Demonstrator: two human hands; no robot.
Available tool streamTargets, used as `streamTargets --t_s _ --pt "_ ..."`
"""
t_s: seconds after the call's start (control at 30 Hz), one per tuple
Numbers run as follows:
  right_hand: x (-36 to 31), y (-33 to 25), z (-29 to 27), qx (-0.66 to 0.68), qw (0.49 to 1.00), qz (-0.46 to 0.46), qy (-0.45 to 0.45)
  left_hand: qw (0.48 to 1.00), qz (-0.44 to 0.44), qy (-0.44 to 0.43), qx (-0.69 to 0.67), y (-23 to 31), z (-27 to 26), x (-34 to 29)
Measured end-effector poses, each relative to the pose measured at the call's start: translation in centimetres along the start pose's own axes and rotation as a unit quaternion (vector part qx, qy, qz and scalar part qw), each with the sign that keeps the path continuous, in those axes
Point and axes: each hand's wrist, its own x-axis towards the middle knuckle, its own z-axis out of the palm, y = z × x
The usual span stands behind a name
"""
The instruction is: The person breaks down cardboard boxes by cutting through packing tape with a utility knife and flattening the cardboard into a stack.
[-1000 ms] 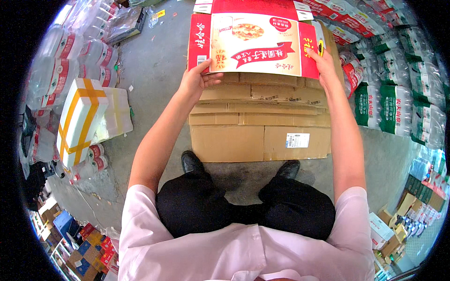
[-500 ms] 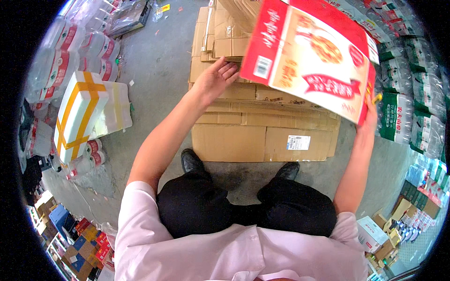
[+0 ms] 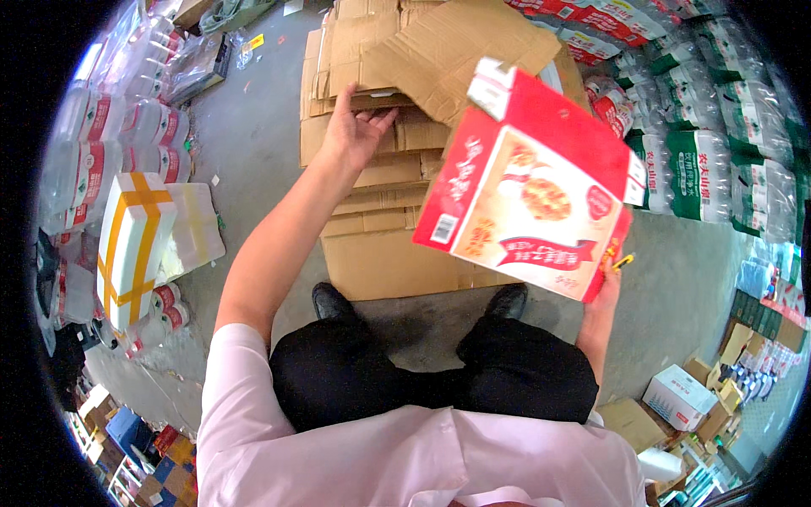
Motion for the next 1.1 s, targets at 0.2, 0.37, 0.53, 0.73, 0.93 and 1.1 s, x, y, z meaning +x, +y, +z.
streamTargets --t_s 0.2,0.37,0.53,0.73,0.93,1.1 --pt "-1.6 2.0 0.3 0.046 0.998 0.014 -0.046 0.989 -0.001 0.016 0.144 -0.1 0.4 -0.2" --pt "-2.8 1.1 -2.9 0.044 0.996 -0.011 0.078 0.994 0.007 0.048 0.1 -1.1 1.8 -0.7" --pt "-3.8 -1.0 -7.8 0.048 0.997 -0.02 0.059 0.988 0.04 0.055 0.141 -0.6 1.1 1.1" --pt "-4.8 -0.8 -7.1 0.028 0.999 0.029 -0.018 0.993 0.041 0.076 0.081 0.6 4.2 1.0" --pt "-1.9 3.1 -1.0 0.004 0.996 0.093 -0.005 0.991 0.094 0.031 0.095 3.2 6.2 0.4" --pt "2.5 4.9 7.9 -0.014 0.989 0.143 -0.036 0.99 0.096 0.042 0.096 4.0 9.3 -0.9"
